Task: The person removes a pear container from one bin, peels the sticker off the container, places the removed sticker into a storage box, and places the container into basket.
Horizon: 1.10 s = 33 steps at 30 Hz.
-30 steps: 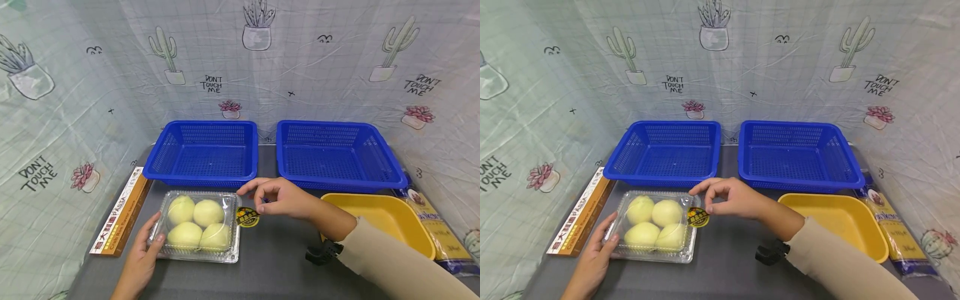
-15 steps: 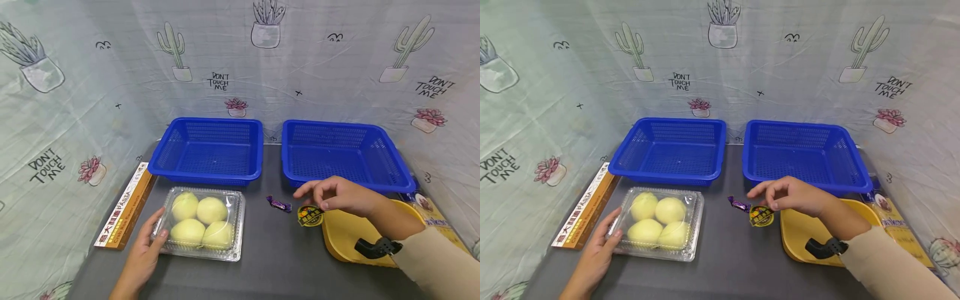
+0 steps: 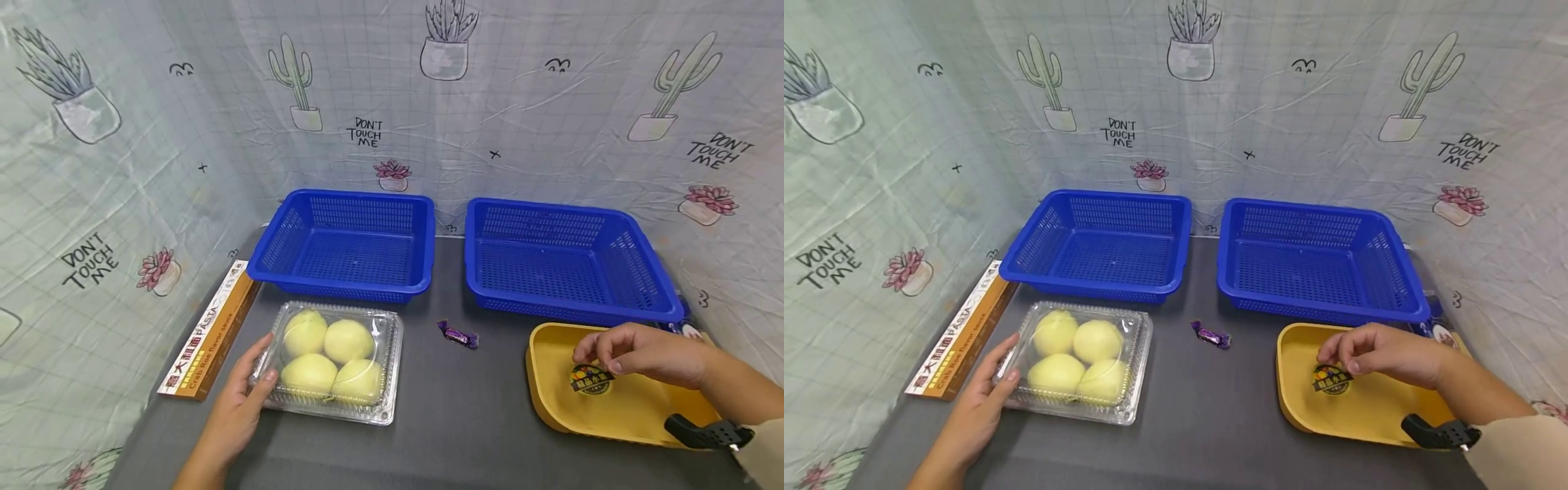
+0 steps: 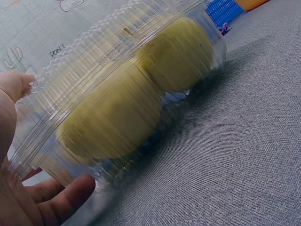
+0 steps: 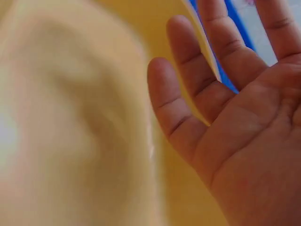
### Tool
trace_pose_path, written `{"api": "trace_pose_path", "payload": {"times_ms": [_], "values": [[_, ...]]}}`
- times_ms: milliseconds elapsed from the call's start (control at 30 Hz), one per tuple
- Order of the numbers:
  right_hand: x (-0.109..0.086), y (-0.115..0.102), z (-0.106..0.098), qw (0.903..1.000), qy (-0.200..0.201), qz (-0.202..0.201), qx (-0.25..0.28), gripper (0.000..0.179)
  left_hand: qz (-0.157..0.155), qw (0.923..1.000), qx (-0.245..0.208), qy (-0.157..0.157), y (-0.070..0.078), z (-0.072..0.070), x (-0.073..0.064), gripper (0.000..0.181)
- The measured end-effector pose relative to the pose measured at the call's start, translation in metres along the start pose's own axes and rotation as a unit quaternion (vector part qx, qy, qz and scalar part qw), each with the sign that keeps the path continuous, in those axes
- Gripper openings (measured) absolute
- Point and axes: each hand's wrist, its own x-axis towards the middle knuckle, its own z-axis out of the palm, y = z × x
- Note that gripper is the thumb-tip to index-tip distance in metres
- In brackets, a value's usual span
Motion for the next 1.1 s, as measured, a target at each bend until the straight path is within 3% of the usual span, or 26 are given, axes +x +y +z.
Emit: {"api": "trace_pose_path", "payload": {"times_ms": [233, 467, 700, 900, 1100], "values": [[-0.005, 0.018, -0.004, 0.9963, -0.006, 0.075, -0.041, 0.013, 0.005, 1.0, 0.003, 0.001, 0.0, 0.0, -0.002, 0.058], [-0.004, 0.024, -0.01, 0.9879, 0.009, 0.121, -0.097, 0.012, 0.016, 0.9999, 0.002, 0.001, 0.0, 0.002, -0.001, 0.057], [-0.001, 0.022, -0.01, 0.9778, 0.014, 0.111, -0.178, 0.011, 0.02, 0.9998, 0.003, 0.001, -0.001, 0.002, 0.0, 0.057], [-0.001, 0.022, -0.004, 0.9575, 0.038, 0.099, -0.268, 0.009, 0.028, 0.9996, 0.008, -0.003, 0.0, 0.0, 0.001, 0.057], [0.001, 0.013, 0.005, 0.9413, 0.048, 0.109, -0.316, 0.008, 0.046, 0.9979, 0.041, -0.019, 0.004, -0.008, 0.001, 0.059]]}}
